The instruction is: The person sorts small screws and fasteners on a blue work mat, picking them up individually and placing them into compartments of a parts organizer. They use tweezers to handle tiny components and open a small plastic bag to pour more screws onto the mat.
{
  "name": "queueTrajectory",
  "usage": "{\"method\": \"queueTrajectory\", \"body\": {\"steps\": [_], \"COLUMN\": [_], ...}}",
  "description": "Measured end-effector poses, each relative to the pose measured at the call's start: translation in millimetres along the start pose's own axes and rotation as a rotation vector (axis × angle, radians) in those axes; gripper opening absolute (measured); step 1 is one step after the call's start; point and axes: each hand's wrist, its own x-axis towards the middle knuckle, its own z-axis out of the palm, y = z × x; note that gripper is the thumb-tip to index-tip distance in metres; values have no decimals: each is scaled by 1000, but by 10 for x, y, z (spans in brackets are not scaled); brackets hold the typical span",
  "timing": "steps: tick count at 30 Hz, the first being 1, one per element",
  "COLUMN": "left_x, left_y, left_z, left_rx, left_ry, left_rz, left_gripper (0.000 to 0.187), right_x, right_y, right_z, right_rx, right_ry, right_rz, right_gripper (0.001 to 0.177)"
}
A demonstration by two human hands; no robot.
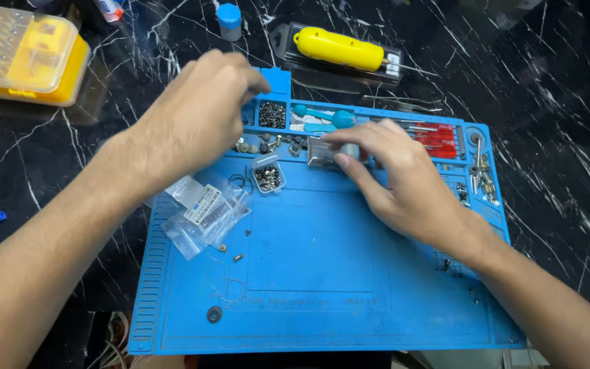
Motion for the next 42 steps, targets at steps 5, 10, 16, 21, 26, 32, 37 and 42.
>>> {"method": "queueTrajectory", "body": {"steps": [5,10,16,21,26,32,37,42], "left_x": [-257,-295,-295,-286,-294,-274,-285,-319], "left_y": [-122,-142,-120,-63,-42,-75,-111,-153], "left_z": [164,190,219,290,339,322,322,235], "left_rx": [138,68,58,153,346,404,400,203], "left_ry": [-1,12,36,178,215,215,197,270], "left_rz": [-24,-40,-22,129,258,293,282,285], "left_gripper": [29,32,30,54,48,41,41,45], "right_x": [501,690,695,678,710,725,730,747], "right_y": [178,297,287,348,381,433,423,445], "right_z": [168,403,352,390,345,311,327,376], "right_rx": [-196,-334,-244,-251,-193,-218,-190,-170], "right_ry": [-91,-148,-105,-148,-105,-110,-154,-113], "right_rz": [-227,-285,-226,-239,-243,-262,-271,-308], "right_gripper": [47,52,50,56,51,47,51,49]}}
